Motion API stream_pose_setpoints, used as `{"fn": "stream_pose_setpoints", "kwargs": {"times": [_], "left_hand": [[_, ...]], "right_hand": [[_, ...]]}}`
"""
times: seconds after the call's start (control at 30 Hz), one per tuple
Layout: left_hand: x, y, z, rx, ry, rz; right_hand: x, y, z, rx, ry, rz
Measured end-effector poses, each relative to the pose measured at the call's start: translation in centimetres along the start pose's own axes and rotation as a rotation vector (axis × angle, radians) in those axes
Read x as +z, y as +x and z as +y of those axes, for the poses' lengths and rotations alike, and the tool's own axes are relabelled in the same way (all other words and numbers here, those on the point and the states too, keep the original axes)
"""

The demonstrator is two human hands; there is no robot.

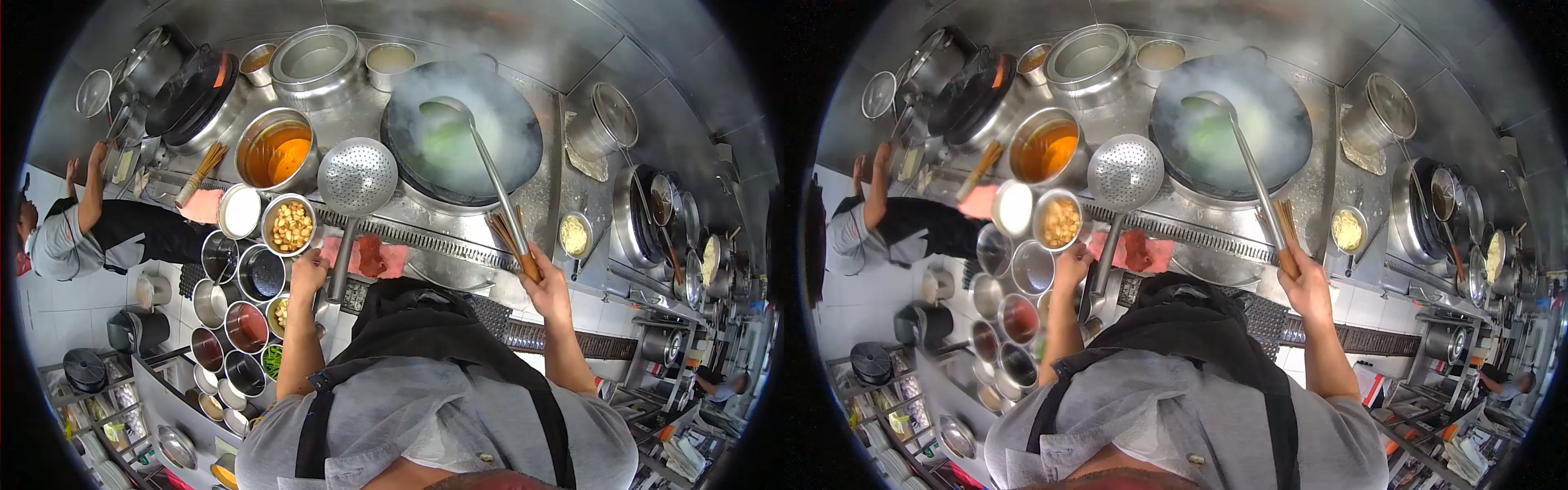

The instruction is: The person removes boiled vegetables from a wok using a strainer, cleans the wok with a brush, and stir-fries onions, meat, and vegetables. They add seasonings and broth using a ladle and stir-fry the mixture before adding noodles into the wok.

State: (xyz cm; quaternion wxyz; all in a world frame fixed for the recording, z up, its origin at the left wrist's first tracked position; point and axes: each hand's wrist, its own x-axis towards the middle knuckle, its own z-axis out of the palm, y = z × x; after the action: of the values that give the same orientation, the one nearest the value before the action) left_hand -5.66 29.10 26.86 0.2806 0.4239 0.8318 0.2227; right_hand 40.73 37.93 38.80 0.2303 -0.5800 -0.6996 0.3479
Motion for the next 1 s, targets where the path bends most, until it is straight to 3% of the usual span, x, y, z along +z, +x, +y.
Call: {"fn": "stream_pose_setpoints", "kwargs": {"times": [0.23,0.3,0.5,0.53,0.57,0.6,0.63,0.7,0.73,0.83,0.9,1.0], "left_hand": [[-0.2,-1.2,-0.9,-0.041,-0.019,-0.045],[-0.8,-1.6,-1.0,-0.08,-0.052,-0.042],[1.4,-0.6,-4.8,-0.017,0.034,0.016],[1.6,-0.5,-4.7,-0.01,0.037,0.015],[1.5,-0.6,-3.9,-0.183,-0.134,-0.153],[1.5,-0.6,-3.2,-0.356,-0.302,-0.322],[2.3,-0.4,-3.9,-0.344,-0.296,-0.327],[4.2,-0.1,-6.2,-0.444,-0.834,-0.46],[3.1,-1.5,-3.6,-0.465,-1.02,-0.489],[3.7,-1.4,-3.8,-0.452,-1.243,-0.592],[3.8,-1.2,-3.7,-0.43,-1.243,-0.654],[4.5,-1.1,-3.6,-0.424,-1.256,-0.648]], "right_hand": [[-2.0,-2.6,-3.2,0.044,-0.119,0.142],[-3.1,-3.3,-2.7,0.018,-0.234,0.132],[-4.0,-6.2,0.1,0.077,-0.109,-0.034],[-2.9,-5.7,0.5,-0.038,-0.204,-0.05],[-1.8,-5.2,1.0,-0.149,-0.299,-0.064],[-0.3,-4.1,1.6,-0.105,-0.331,-0.067],[1.1,-2.6,2.4,-0.063,-0.363,-0.069],[4.0,0.7,4.3,-0.084,-0.402,0.027],[4.8,2.4,4.9,-0.083,-0.394,0.036],[5.6,5.8,4.6,-0.237,-0.391,0.195],[4.6,6.7,2.9,-0.092,-0.227,0.182],[3.0,7.7,1.4,-0.052,-0.192,0.234]]}}
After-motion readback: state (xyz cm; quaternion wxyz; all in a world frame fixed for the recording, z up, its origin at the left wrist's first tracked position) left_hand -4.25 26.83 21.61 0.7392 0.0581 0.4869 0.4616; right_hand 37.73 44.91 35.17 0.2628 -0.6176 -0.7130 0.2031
